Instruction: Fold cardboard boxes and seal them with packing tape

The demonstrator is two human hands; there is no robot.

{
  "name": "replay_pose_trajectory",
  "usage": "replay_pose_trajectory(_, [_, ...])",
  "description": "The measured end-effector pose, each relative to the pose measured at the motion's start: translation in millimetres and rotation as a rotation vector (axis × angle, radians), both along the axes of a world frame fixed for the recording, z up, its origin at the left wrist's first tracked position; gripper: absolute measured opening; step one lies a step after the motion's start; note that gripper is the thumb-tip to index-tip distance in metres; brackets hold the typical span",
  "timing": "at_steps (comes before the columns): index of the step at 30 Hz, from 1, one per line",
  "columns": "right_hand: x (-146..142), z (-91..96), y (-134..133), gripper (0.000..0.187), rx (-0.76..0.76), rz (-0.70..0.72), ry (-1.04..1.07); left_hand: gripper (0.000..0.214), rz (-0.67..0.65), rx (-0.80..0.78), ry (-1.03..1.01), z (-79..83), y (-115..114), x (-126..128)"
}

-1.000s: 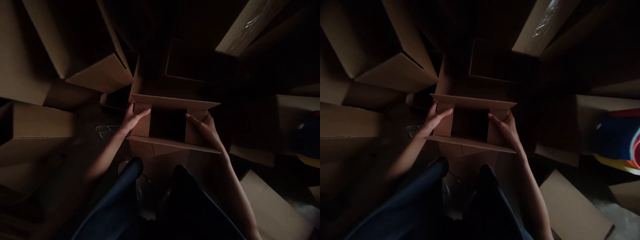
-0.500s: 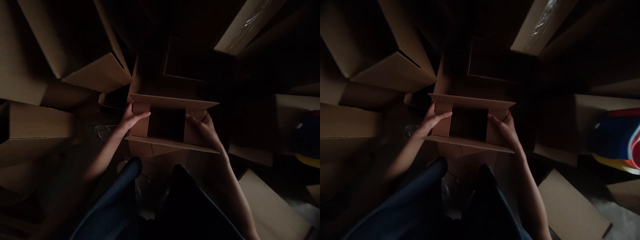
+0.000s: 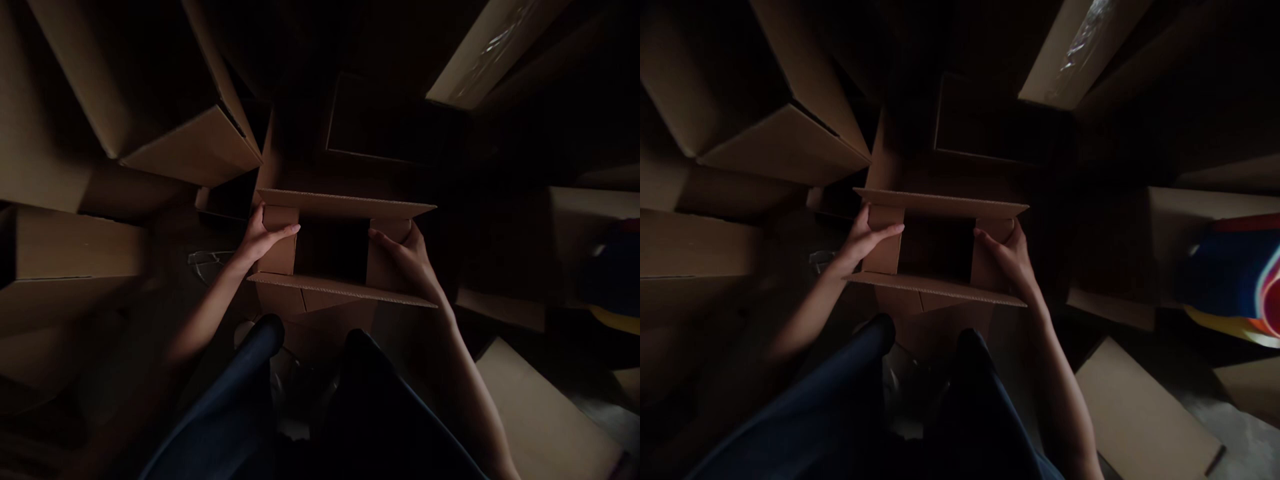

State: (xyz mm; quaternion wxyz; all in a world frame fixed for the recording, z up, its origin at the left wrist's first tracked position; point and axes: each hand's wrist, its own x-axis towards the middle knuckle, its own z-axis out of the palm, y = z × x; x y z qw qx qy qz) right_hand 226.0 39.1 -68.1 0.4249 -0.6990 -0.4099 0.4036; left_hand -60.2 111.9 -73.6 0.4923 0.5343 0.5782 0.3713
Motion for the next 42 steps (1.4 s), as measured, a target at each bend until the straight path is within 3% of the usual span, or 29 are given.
replay_pose_trajectory(5, [-1, 1.2, -2, 0.074, -0.023, -0.016, 0.026, 0.068, -0.05, -0.023, -0.079, 2.4, 0, 0])
replay_pose_trajectory(27, [-1, -1.8, -3, 0.071, 0.0, -0.029, 0.023, 0.062, 0.01, -0.016, -0.031, 12.7, -7, 4])
replay_pose_trajectory(42, [-3, 3.4, -4, 0.068, -0.011, -0.039, 0.054, 0.064, -0.026, -0.026, -0.089, 8.3, -4, 2])
